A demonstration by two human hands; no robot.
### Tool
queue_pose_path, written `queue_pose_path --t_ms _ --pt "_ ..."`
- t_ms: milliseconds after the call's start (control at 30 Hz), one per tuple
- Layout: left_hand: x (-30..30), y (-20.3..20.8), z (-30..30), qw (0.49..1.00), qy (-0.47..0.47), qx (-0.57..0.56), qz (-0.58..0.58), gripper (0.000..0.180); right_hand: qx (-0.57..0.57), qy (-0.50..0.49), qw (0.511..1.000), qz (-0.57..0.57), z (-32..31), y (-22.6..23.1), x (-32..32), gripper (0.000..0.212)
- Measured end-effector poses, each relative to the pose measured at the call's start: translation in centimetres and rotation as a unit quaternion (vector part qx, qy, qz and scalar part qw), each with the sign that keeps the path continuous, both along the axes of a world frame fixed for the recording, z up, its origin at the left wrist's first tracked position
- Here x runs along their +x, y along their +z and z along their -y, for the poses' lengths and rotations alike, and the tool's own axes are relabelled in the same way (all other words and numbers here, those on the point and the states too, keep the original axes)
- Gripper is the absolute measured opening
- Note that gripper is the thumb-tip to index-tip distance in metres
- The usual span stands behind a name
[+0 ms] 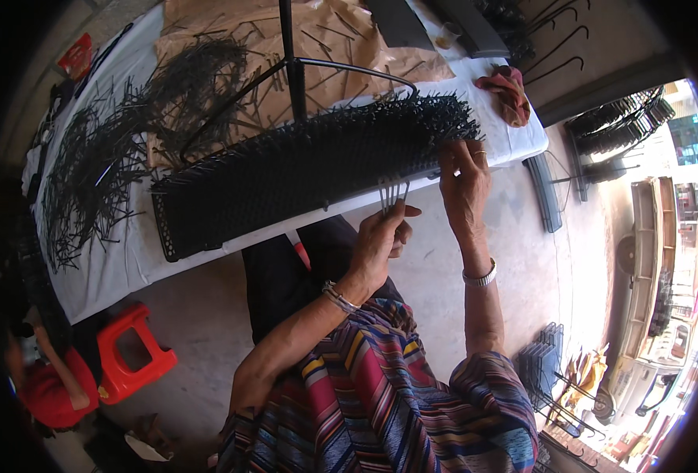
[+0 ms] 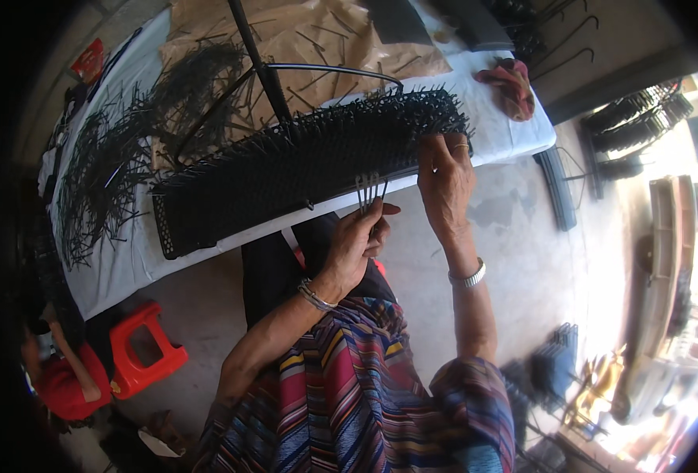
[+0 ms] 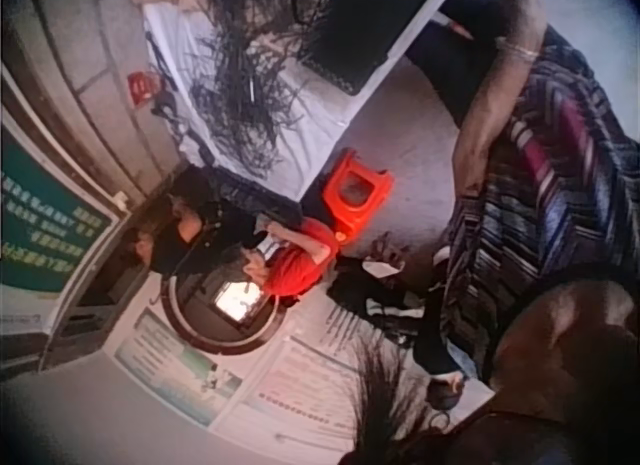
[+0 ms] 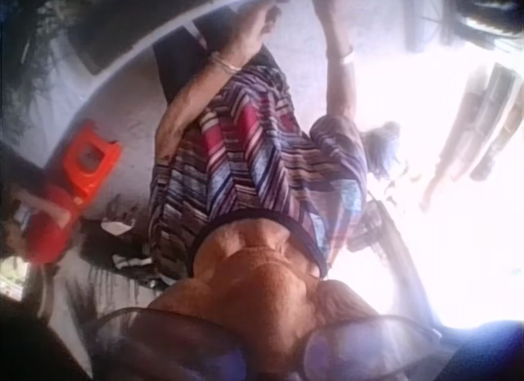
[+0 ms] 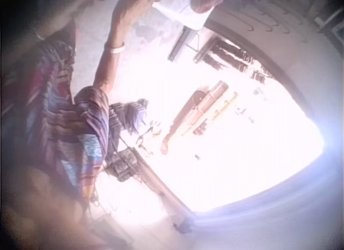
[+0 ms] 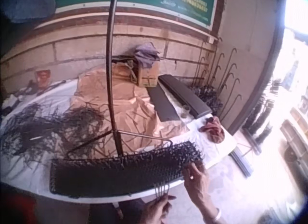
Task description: Inserting thin metal wires into a plastic mesh base to assemble a brush.
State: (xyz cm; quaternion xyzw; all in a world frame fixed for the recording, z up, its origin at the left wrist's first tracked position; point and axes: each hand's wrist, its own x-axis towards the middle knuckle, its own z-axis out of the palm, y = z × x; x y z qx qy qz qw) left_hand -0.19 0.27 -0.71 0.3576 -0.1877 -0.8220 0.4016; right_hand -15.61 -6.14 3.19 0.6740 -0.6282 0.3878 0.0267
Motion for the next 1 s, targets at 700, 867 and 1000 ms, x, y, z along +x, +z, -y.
queue_pose_path --t_ms 700,867,1000 --pt "0.3 0.3 -0.1 1.000 0.001 -0.012 -0.027 0.041 0.318 0.103 0.907 0.257 -3.8 3.5 1.3 0.013" --pt "1.0 -0.3 0.8 0.999 0.023 0.023 0.043 0.039 0.096 -0.025 0.984 0.147 -2.7 4.2 1.7 0.007" --pt "0.6 -0.8 0.7 0.997 0.051 0.046 0.024 0.038 -0.006 -0.029 0.999 0.040 -1.0 3.1 1.4 0.008"
